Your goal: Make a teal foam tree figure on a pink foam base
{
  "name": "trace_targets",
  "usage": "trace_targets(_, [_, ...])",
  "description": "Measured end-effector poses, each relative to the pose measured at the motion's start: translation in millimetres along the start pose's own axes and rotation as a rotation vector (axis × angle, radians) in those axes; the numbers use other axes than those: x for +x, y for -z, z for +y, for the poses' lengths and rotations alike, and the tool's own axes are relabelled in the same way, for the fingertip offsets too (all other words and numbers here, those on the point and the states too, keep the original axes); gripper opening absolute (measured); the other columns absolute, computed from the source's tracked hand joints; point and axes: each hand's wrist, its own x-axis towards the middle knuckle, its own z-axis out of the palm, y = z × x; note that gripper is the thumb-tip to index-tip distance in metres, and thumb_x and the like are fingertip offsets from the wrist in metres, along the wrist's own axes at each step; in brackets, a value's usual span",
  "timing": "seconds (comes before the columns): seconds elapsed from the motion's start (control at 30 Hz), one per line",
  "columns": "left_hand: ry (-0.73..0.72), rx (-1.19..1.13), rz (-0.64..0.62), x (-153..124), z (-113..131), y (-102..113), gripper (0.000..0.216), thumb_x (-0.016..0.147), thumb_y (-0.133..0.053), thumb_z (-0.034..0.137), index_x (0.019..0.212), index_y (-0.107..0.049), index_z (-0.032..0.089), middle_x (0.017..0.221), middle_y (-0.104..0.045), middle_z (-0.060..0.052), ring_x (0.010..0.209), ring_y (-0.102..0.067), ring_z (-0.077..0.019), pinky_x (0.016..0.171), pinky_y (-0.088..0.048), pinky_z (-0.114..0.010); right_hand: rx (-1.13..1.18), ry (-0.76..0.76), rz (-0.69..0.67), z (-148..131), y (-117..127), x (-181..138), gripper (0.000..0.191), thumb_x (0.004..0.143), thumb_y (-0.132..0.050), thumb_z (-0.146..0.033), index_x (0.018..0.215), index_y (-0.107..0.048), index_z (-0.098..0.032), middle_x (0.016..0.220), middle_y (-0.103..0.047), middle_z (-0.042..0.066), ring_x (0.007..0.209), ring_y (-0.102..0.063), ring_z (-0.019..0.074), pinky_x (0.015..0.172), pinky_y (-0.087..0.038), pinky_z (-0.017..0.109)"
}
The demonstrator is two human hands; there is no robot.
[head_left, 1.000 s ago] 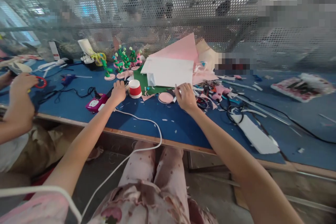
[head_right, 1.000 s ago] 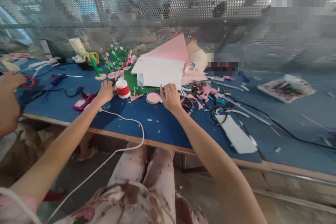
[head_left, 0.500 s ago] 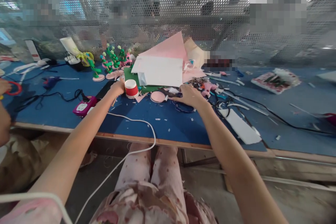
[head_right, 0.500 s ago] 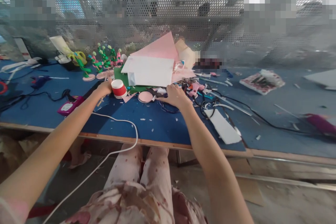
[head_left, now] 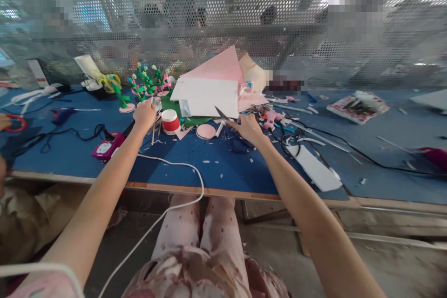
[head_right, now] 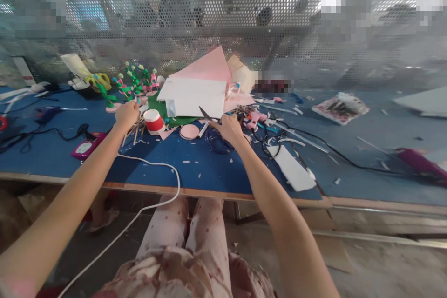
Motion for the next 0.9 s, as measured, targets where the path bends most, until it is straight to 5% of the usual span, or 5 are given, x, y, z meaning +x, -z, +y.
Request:
trace_targets(0.23, [0.055,-0.051,0.325,-7.0,10.6,26.8,0.041,0.09,-0.025,0.029,0.103,-0.057,0.01,0.095,-0.065,-0.017,0.096,-0.058,-0.0277,0.084,-0.044,-0.039,0.181,-0.107,0.417,4.9,-9.3,10.9,0.03,0.085,-0.039,-0.04,0.075,-0.052,-0.016,0.088,-0.059,0.015,0.094,-0.048,0.0271,0.086,-0.033,0.045])
trace_targets(0.4, [-0.356,-0.156,0.497,-27.0,35.0,46.1,0.032,0.089,-0.031,0.027,0.109,-0.054,0.018,0.1,-0.063,-0.01,0.104,-0.054,-0.0232,0.091,-0.04,-0.037,0.114,-0.146,0.674,30.3,10.0,13.9,0.017,0.08,-0.042,-0.031,0.075,-0.051,-0.017,0.083,-0.058,0.014,0.087,-0.05,0.0278,0.082,-0.036,0.046])
trace_targets(0.53, [-0.681,-0.079,0.257,-50.6,72.7,36.2,0.031,0.09,-0.034,0.032,0.112,-0.053,0.022,0.093,-0.065,-0.01,0.088,-0.059,-0.02,0.079,-0.043,-0.033,0.121,-0.046,0.264,24.7,23.5,7.6,0.022,0.08,-0.041,-0.035,0.069,-0.051,-0.019,0.073,-0.061,0.01,0.073,-0.055,0.0214,0.069,-0.042,0.034])
trace_targets(0.63, [-0.734,0.005,0.082,-62.7,96.2,13.2,0.037,0.092,-0.026,0.037,0.118,-0.047,0.019,0.087,-0.067,-0.012,0.075,-0.062,-0.0195,0.066,-0.044,-0.03,-0.011,0.052,-0.084,1.9,30.7,-7.5,0.033,0.076,-0.047,-0.05,0.072,-0.055,-0.018,0.076,-0.064,0.011,0.072,-0.059,0.0223,0.06,-0.041,0.03])
trace_targets(0.9, [-0.61,-0.047,-0.05,-61.0,92.8,-24.9,0.032,0.089,-0.035,0.026,0.114,-0.036,0.007,0.079,-0.065,-0.013,0.076,-0.063,-0.023,0.065,-0.046,-0.03,-0.202,0.044,-0.266,-42.8,25.8,-34.5,0.047,0.063,-0.058,-0.027,0.104,-0.055,-0.004,0.096,-0.063,0.023,0.087,-0.062,0.0326,0.063,-0.046,0.035])
